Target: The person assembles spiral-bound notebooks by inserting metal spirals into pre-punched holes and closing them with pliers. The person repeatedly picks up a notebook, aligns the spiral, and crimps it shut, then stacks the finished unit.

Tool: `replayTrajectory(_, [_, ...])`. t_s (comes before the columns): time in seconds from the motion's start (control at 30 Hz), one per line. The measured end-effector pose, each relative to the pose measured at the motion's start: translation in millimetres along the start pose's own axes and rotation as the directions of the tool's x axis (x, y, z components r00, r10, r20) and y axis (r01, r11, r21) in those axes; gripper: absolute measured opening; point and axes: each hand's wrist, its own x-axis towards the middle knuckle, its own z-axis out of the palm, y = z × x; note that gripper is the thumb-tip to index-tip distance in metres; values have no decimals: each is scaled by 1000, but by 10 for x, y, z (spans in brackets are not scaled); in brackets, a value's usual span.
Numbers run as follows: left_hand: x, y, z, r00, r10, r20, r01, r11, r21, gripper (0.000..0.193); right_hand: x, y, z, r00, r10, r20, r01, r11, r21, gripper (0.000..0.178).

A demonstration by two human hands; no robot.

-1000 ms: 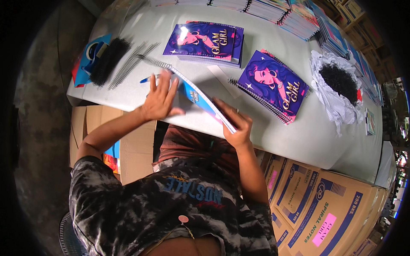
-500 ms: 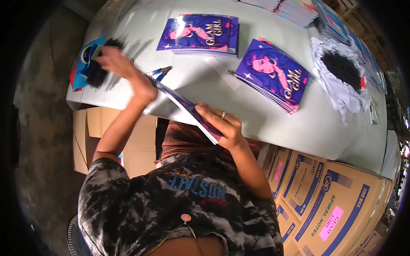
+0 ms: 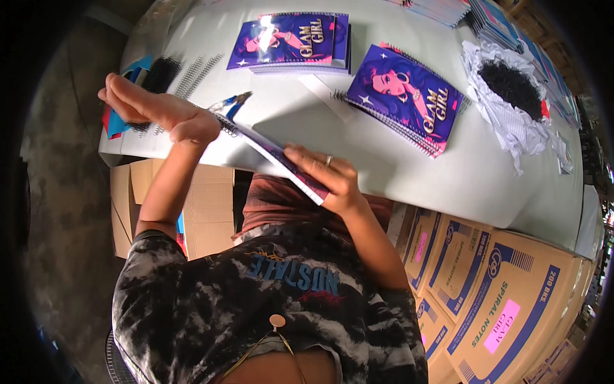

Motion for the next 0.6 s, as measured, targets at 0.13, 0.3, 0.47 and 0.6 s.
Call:
replayTrajectory(0.13, [-328,365,-6,950,127,286,-106,991,-88,115,70,97,-13,998,-70,-4,70,997,32,28])
replayTrajectory(0.3, [517,70,-15,999,35,2,-35,996,88,75,8,125,-22,961,230,-151,-224,973,55,26])
replayTrajectory(0.47, [365,90,185,938,59,341,26,970,-241,45,140,21,43,936,330,-119,-295,924,244,26])
replayTrajectory(0.6, [470,191,276,979,81,187,-65,994,-93,54,62,94,9,944,316,-94,-301,943,145,25])
